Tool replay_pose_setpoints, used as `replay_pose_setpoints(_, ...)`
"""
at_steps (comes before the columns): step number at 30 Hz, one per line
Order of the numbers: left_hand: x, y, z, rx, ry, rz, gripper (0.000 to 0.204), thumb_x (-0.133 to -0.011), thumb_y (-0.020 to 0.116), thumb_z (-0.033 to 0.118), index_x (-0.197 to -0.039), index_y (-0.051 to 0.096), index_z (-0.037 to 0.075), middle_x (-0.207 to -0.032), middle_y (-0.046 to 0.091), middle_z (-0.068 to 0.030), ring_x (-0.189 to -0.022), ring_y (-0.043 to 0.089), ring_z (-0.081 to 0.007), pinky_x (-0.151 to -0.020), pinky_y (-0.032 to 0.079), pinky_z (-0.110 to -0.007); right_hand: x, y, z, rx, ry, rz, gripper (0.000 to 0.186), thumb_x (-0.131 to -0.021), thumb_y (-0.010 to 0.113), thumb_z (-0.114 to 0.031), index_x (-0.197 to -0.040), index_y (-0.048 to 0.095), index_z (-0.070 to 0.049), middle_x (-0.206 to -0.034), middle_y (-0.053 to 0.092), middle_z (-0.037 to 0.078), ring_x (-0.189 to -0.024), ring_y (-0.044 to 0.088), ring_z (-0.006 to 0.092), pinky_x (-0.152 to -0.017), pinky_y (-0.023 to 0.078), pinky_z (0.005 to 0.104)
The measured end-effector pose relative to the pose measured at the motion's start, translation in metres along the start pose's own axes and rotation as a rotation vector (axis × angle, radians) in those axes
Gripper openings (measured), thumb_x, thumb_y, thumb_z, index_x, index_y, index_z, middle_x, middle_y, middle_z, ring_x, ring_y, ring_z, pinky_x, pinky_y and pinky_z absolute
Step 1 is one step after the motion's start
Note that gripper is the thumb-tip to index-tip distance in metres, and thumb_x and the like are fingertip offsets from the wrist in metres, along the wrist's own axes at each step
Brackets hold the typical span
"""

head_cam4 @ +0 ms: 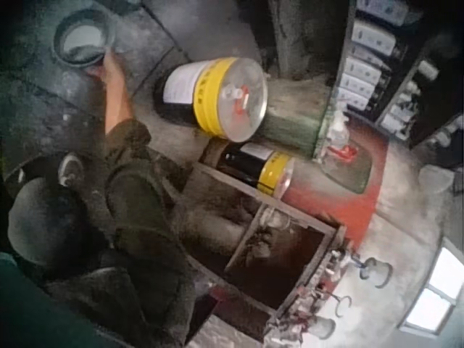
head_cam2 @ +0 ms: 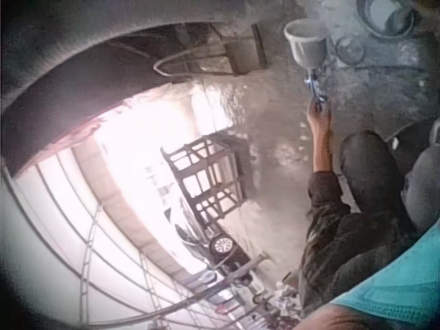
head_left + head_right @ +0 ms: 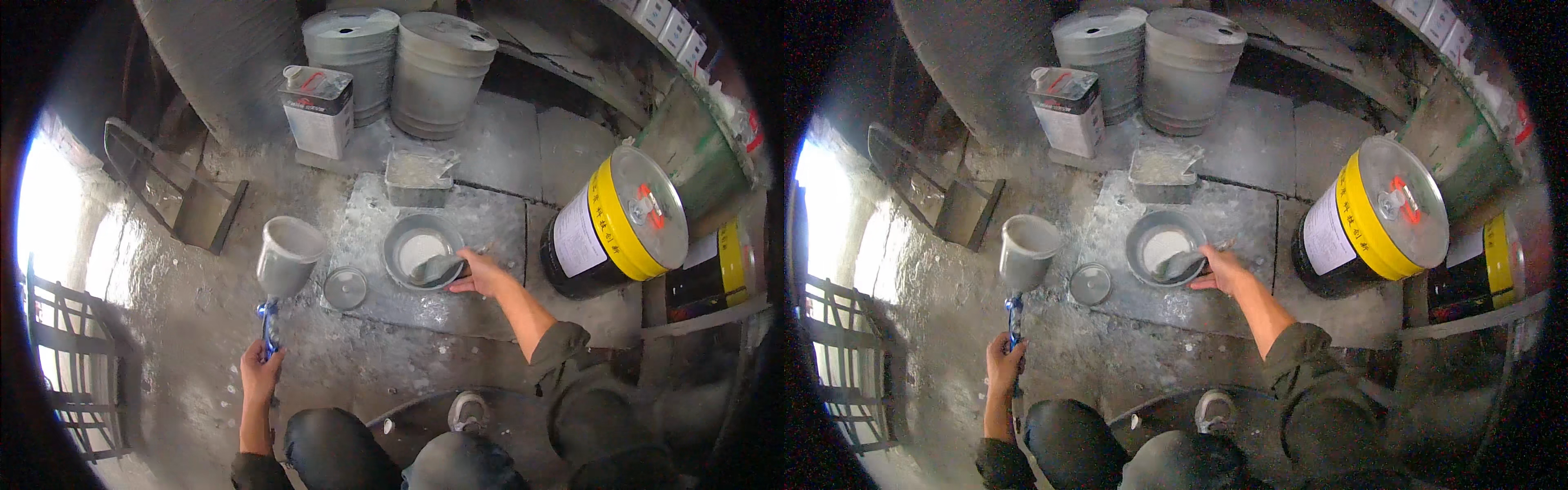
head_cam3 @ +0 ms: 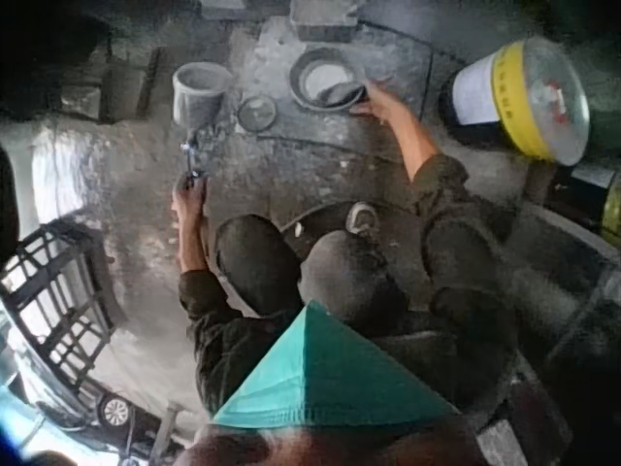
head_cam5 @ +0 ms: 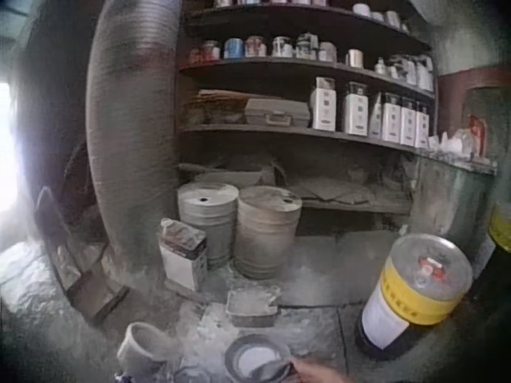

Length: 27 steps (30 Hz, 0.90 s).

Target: The person pours a clear liquid into a funnel, then moves to the floor to mix a grey substance in a bucket with a stirrer. They pour the mixture into a spray gun container, add more from a yellow can, and continue stirring and transferring the paint.

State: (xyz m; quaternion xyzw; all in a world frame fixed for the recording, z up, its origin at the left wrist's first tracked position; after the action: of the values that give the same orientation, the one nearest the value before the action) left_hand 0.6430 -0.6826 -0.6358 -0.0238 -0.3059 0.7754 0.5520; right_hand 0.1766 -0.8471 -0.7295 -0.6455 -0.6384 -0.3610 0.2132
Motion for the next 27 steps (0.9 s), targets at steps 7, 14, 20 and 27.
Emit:
replay_pose_setpoints(7, 0.048, -0.027, -0.038, 0.211, -0.090, 0.039, 0.020, -0.085, 0.069, 0.011, -0.077, 0.052, 0.005, -0.058, 0.046, 0.0020, -0.045, 0.044, -0.0072, -0.042, 0.033, -0.025, 0.009, -0.001, -0.001, 0.022, -0.064, 0.104, 0.056, -0.093, 0.060, -0.030, -0.123, 0.045, 0.014, -0.106, 0.064, 0.027, -0.074, 0.071, 0.0416, -0.062, 0.065, 0.0412)
replay_pose_setpoints(14, 0.075, -0.058, -0.071, 0.227, -0.124, 0.066, 0.017, -0.085, 0.068, 0.010, -0.081, 0.051, 0.006, -0.059, 0.046, 0.0028, -0.046, 0.043, -0.0058, -0.041, 0.032, -0.024, 0.046, -0.067, -0.063, 0.254, -0.233, 0.398, 0.054, -0.089, 0.062, -0.027, -0.120, 0.049, 0.016, -0.111, 0.062, 0.029, -0.071, 0.071, 0.0431, -0.054, 0.064, 0.0411)
replay_pose_setpoints(20, 0.084, -0.071, -0.095, 0.258, -0.125, 0.140, 0.018, -0.089, 0.067, 0.015, -0.088, 0.052, 0.007, -0.062, 0.046, 0.0034, -0.047, 0.041, -0.0067, -0.042, 0.031, -0.024, 0.054, -0.106, -0.161, 1.004, -0.331, 0.842, 0.063, -0.089, 0.061, -0.034, -0.135, 0.046, 0.007, -0.100, 0.068, 0.028, -0.086, 0.071, 0.0404, -0.068, 0.060, 0.0450)
replay_pose_setpoints(27, 0.095, -0.074, -0.104, 0.257, -0.168, 0.359, 0.018, -0.089, 0.068, 0.015, -0.086, 0.051, 0.008, -0.058, 0.043, 0.0041, -0.043, 0.040, -0.0072, -0.040, 0.031, -0.025, 0.027, -0.089, -0.185, 1.658, -0.655, 1.091, 0.082, -0.087, 0.069, -0.035, -0.153, 0.028, -0.008, -0.110, 0.063, 0.034, -0.084, 0.070, 0.0407, -0.074, 0.058, 0.0452)
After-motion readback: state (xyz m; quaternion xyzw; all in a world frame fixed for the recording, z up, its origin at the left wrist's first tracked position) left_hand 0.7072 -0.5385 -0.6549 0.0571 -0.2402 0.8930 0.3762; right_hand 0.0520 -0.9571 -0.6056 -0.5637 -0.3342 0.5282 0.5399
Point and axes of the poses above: each hand's wrist, its own x-axis away from the middle knuckle, its own y-axis out of the palm, z = x × y, the point moved 4 cm from there along -x, towards the middle knuckle
